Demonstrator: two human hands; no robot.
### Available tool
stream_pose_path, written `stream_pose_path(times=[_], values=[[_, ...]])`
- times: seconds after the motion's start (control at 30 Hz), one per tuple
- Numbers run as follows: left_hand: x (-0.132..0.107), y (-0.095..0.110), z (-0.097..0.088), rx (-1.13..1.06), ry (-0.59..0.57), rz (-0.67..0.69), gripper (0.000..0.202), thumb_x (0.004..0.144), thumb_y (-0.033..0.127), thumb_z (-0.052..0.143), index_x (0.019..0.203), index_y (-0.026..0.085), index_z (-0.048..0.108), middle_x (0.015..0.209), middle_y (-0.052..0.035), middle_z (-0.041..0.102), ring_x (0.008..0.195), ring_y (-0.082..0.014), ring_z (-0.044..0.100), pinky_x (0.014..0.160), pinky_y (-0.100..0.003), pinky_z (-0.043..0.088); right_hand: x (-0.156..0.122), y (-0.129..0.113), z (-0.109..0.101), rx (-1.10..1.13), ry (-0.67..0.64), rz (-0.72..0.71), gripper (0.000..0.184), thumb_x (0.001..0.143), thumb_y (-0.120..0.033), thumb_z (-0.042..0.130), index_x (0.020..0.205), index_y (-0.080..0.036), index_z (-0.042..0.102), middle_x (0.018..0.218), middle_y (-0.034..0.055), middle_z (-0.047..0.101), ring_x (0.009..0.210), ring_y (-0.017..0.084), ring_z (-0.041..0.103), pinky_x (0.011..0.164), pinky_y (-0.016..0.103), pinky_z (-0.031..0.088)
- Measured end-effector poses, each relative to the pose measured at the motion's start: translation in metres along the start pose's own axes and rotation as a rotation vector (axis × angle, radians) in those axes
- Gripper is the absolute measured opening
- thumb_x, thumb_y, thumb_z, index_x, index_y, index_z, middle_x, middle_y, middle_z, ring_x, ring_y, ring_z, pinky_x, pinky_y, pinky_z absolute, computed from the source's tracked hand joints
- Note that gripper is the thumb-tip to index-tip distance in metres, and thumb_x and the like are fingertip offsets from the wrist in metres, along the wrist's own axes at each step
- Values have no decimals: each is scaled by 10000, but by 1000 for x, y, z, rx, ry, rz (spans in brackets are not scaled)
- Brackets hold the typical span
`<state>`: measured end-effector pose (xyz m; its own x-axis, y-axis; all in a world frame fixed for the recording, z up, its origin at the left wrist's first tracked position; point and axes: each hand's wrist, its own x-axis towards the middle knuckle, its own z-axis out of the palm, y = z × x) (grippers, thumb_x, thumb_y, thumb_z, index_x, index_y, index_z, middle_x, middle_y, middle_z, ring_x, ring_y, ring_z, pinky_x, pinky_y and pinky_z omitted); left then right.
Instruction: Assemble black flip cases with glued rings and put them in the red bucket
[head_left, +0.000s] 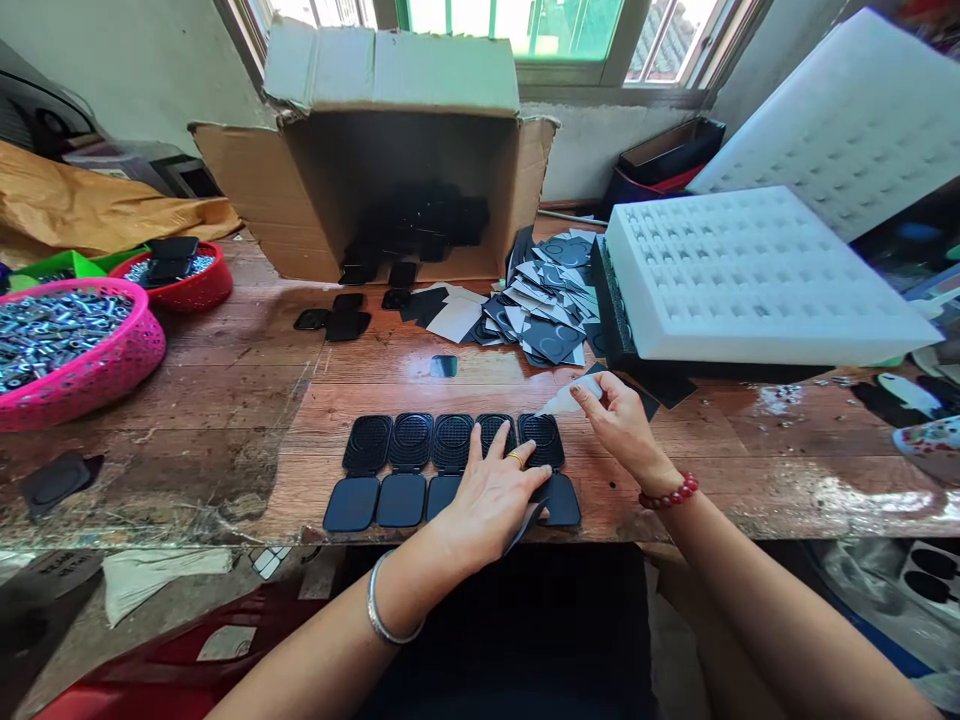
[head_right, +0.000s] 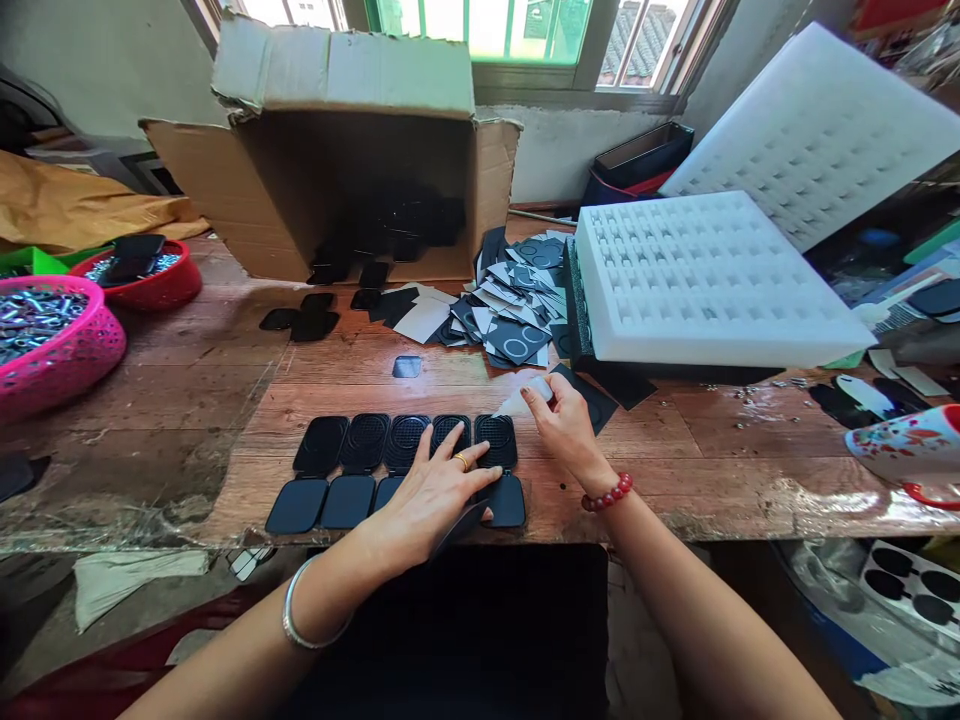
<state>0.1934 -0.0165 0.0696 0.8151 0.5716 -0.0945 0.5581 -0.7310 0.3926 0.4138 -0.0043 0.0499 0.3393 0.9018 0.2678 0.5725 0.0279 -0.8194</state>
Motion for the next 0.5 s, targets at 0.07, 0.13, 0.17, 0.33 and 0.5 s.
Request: stream_pose_path(times=[0.07,0.13,0.17,0.33,0.5], values=[[0,1,-1,6,-8,0,446,911,393,632,1337,262,602,1500,-124,490,1469,-438,233,1147,-728,103,0,-1,0,2,-6,-11,297,839,-495,580,756,-210,567,644,-24,502,591,140,422,585,286,355],[-1,1,-2,12,-17,3,457,910,395,632,1345,259,594,1507,-126,481,1468,-446,229,1145,-731,102,0,-4,0,5,-13,-23,280,841,-480,580,761,-212,566,659,-20,514,599,144,431,600,290,369],[-1,1,-3,14,-20,5,460,910,391,631,1349,259,590,1509,-127,478,1466,-448,231,1142,-734,106,0,-5,0,4,-16,-28,274,843,-475,580,760,-215,563,665,-18,517,603,146,435,605,291,373],[0,-1,-1,22,-18,13,440,923,380,612,1347,268,590,1506,-132,479,1466,-445,237,1125,-753,122,1,-9,1,-15,-38,-55,272,849,-467,576,741,-218,546,686,-11,530,615,147,438,611,292,366],[2,-3,6,33,14,21,468,896,441,643,1333,276,604,1496,-127,493,1459,-461,238,1119,-760,117,2,-11,0,-70,-39,-73,254,849,-453,566,771,-211,573,668,-9,527,602,146,428,585,289,341]])
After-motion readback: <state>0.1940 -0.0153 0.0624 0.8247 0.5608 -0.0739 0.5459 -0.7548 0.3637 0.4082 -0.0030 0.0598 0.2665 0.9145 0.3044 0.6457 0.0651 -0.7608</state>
